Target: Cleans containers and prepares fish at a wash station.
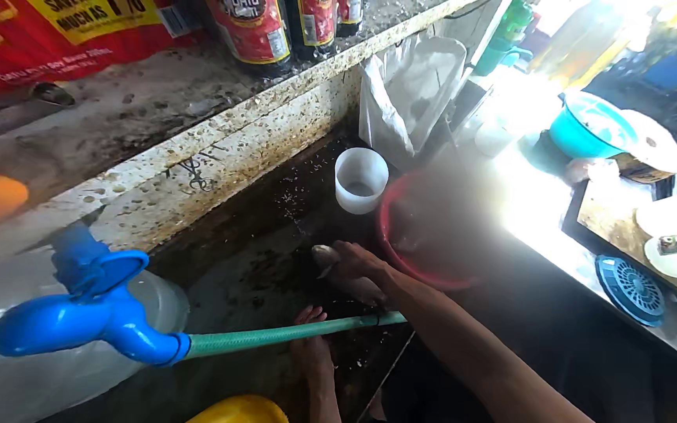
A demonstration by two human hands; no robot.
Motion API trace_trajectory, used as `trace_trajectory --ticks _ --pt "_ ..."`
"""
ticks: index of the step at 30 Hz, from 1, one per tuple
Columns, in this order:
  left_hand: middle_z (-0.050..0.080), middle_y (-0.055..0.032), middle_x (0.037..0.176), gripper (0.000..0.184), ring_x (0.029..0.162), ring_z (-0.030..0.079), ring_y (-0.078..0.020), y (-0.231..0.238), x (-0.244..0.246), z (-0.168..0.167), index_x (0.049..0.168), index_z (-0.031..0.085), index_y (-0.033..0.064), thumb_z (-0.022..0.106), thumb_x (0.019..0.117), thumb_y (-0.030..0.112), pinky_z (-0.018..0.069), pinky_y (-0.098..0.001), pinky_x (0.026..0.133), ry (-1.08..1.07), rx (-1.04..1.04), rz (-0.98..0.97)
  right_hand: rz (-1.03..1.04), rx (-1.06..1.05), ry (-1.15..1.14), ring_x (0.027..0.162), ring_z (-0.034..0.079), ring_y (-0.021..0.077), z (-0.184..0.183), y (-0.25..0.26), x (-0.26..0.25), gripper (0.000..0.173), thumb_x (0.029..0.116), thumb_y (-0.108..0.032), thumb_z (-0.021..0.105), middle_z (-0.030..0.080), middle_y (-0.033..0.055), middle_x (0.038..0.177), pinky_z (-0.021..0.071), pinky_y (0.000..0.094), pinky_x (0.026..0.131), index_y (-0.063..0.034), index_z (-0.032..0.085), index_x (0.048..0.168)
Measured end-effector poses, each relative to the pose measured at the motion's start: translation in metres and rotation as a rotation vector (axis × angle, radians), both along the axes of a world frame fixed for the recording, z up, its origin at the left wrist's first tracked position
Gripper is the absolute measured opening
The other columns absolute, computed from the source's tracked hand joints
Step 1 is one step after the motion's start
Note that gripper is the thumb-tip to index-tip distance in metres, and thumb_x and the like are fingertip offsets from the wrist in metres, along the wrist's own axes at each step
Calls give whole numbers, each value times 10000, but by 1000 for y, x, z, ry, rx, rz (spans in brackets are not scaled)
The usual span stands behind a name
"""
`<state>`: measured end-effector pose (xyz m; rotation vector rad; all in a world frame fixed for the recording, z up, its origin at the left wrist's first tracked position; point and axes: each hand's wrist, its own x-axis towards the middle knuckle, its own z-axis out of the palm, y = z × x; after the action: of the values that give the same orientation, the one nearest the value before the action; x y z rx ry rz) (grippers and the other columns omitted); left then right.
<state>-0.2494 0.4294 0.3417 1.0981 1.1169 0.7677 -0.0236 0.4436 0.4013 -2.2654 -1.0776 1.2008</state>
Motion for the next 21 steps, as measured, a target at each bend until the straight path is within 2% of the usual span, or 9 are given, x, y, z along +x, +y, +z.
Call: trace_trajectory --ticks 2,4,7,10,13,16,17,19,21 --pt "721 -135 1122 365 908 705 -112 -5 -6 1 1326 535 -86 452 1012 80 580 -279 783 62 33 11 -32 95 6 1083 683 331 33 2 2 642 796 -375 825 695 152 1193 556 598 918 -134 591 1343" --pt "722 -119 1075 334 877 696 -94 -13 -9 3 1306 562 -77 469 1024 76 579 -264 762 123 68 24 -76 269 29 1057 694 310 74 -3 12 589 840 -291 827 709 151 1176 559 570 930 -133 604 1361" --pt "697 -81 963 273 834 693 -89 -32 -14 9 1205 584 -92 488 982 35 598 -268 764 116 155 -8 -112 617 -29 977 707 215 127 -28 46 615 819 -177 847 715 120 1139 606 456 862 -110 586 1372" --pt "720 -78 987 257 858 701 -79 -57 -14 18 1169 584 -118 481 961 -9 596 -261 780 81 308 -138 -76 753 -113 1055 685 131 206 -70 85 625 804 -134 845 703 104 1195 576 339 942 -29 585 1362" --pt "716 -103 1017 289 908 700 -93 -95 -14 31 1198 578 -136 488 974 23 591 -263 826 66 429 -364 -23 600 -225 1044 679 129 220 -119 134 664 793 -217 856 696 89 1211 564 332 945 -68 589 1382" --pt "721 -97 1021 302 927 693 -72 -136 2 38 1176 608 -116 482 991 88 583 -246 842 15 524 -591 -118 256 -356 1082 678 243 223 -181 174 743 898 -410 774 661 140 1290 544 466 971 -139 469 1519" --pt "718 -105 1027 310 933 693 -84 -151 6 38 1170 612 -110 479 994 107 587 -258 847 0 535 -660 -190 234 -358 1070 679 219 221 -205 183 729 917 -445 744 667 121 1276 549 441 965 -140 470 1520" --pt "717 -116 1038 318 937 698 -103 -181 18 37 1165 624 -94 476 1001 134 592 -274 857 5 552 -781 -357 288 -298 996 673 130 216 -261 194 533 959 -419 706 695 57 1152 567 351 891 -118 594 1384" --pt "718 -136 1053 330 954 704 -125 -209 35 33 1177 626 -92 475 1009 149 593 -292 875 46 572 -898 -580 324 -302 931 675 99 204 -324 205 260 963 -296 727 703 32 987 586 324 855 -72 715 1095"
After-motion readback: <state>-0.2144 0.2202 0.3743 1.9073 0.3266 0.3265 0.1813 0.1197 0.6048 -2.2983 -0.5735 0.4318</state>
